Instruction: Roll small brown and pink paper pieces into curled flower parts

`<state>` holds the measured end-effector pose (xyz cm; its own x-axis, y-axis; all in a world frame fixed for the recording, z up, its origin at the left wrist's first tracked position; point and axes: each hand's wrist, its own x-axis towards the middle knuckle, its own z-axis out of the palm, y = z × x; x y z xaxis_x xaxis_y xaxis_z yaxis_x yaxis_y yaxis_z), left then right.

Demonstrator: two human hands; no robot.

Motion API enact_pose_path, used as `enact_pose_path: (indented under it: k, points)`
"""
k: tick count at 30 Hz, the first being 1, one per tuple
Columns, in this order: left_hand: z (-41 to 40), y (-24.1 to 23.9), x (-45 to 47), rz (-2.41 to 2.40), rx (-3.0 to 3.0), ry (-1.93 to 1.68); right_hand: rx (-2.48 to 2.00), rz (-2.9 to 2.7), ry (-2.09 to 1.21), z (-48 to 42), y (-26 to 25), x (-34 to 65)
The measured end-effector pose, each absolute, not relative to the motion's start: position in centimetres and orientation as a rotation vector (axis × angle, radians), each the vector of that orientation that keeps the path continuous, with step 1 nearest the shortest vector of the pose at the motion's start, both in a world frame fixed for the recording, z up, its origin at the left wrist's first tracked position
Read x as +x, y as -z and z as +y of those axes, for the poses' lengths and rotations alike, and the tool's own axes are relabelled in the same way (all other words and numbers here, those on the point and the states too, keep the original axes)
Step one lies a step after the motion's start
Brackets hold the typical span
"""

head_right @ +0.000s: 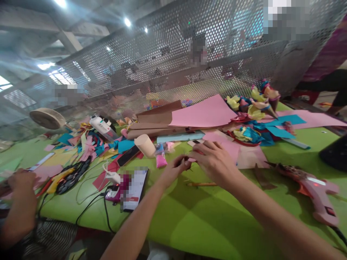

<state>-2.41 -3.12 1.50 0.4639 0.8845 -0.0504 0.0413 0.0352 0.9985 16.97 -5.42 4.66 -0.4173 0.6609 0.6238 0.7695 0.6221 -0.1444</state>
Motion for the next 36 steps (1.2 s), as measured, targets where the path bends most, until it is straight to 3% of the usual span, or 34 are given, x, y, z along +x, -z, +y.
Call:
enact_pose_path:
  k: [4,11,16,30,36]
  points:
    - [-3.1,-2.2,-2.8,0.902,1.308,-0.888,-1.175,-1.888,0.052,-5.3,-4.9,17.7]
    - [-3.4,-1.9,-2.3,0.788,1.230,-0.860,-1.080,-1.397,-0.804,-5.9,-5.7,16.1]
    - [-3.7,-1.4,-1.9,0.746,1.248,-0.831,-1.004,-1.207,-1.072,-6.0,-4.9,14.5]
    - [-3.6,-1.2,-2.6,0.720,1.296,-0.694,-0.952,-1.179,-1.221,-5.1,-2.8,14.5]
    - [-3.6,-0.9,-2.3,0.679,1.278,-0.712,-1.047,-1.345,-1.010,-5.2,-2.8,14.4]
